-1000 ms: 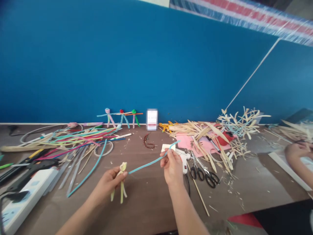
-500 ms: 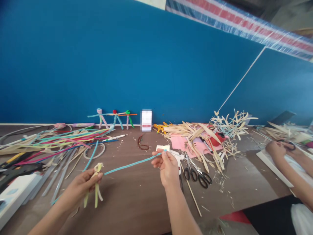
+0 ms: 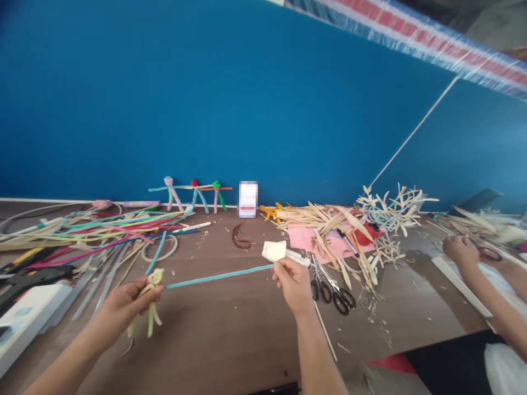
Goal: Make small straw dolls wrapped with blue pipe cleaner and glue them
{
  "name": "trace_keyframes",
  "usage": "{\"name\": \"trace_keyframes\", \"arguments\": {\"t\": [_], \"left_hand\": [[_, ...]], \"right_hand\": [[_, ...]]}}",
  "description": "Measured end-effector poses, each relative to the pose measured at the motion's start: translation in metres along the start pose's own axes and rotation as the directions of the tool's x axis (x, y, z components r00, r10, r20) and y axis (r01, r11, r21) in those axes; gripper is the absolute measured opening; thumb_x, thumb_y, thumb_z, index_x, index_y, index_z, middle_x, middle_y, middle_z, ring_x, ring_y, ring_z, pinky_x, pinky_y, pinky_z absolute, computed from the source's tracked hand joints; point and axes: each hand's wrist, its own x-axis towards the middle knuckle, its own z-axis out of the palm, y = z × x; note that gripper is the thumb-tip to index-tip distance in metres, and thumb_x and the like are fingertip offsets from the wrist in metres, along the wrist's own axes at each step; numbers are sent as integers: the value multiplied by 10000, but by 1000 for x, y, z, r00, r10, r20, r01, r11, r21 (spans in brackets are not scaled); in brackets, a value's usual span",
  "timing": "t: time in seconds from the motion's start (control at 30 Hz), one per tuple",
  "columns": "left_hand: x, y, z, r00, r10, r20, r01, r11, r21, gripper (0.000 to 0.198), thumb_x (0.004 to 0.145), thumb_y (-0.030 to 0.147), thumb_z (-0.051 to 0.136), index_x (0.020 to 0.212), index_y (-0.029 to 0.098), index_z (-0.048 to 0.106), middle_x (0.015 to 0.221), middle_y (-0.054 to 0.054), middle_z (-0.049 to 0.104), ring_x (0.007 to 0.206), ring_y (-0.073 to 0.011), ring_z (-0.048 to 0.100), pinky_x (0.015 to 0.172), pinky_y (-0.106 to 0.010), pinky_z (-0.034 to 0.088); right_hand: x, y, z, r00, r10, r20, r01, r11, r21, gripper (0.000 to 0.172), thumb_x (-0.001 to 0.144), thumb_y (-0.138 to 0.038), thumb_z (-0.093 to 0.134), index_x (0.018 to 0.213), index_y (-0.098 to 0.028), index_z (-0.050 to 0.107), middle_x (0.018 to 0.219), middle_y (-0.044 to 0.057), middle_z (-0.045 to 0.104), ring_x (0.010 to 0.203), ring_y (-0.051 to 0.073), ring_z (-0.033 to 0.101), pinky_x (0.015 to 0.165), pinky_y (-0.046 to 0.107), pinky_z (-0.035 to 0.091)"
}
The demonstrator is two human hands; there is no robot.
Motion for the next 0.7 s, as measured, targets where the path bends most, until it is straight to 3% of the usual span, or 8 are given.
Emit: {"name": "trace_keyframes", "arguments": {"t": [0.1,0.2,0.3,0.4,0.47,0.57,0.63,0.7], "left_hand": [[3,2,-6,1000,-1,24,1,1000,-2,331,634,471,557,547,160,482,507,43,400,466,-90,353,447,-198,296],[5,8,-4,998,-12,61,16,998,-60,343,623,482,569,529,164,481,491,42,393,451,-87,336,437,-196,294],[5,14,0,998,-20,59,27,991,-131,348,605,489,588,526,166,487,487,39,400,448,-90,334,427,-195,295],[6,16,1,998,-22,54,32,984,-175,348,598,484,599,518,165,484,477,40,396,441,-88,329,422,-195,291],[6,14,-1,998,-21,57,32,980,-195,339,607,471,599,524,164,482,475,43,391,439,-84,324,423,-195,288],[4,11,-2,998,-30,54,42,971,-234,315,626,451,593,552,165,482,491,44,397,439,-79,324,426,-195,280],[1,11,1,997,-47,66,62,966,-253,304,635,437,589,557,164,481,489,46,399,434,-75,322,427,-196,274],[-2,14,7,994,-63,91,85,960,-265,303,636,420,593,543,158,473,471,50,387,426,-69,316,428,-195,267]], "right_hand": [[-4,-8,-1,984,101,148,-133,966,220,230,643,-279,591,484,-150,484,414,-56,383,369,47,296,375,183,215],[-8,-17,2,926,146,348,-309,823,477,273,639,-300,544,450,-177,391,372,-81,253,349,51,205,373,192,204],[-9,-21,4,883,154,443,-400,742,538,293,664,-315,496,445,-197,340,351,-87,188,339,62,165,363,197,202],[-9,-21,4,877,167,450,-416,732,539,318,682,-321,469,439,-206,298,348,-84,187,328,63,141,344,198,199],[-8,-20,5,919,165,358,-342,787,514,323,690,-329,470,437,-208,309,351,-81,198,326,66,152,338,203,207],[-8,-17,8,995,82,48,-94,919,382,282,668,-296,552,447,-185,416,397,-57,298,373,73,254,368,208,245],[-6,-14,10,991,5,-137,38,950,309,233,647,-253,604,466,-167,484,436,-46,357,410,67,290,389,201,248],[-4,-10,10,979,4,-203,69,935,347,215,647,-253,607,477,-164,511,415,-53,345,392,56,264,384,195,233]]}}
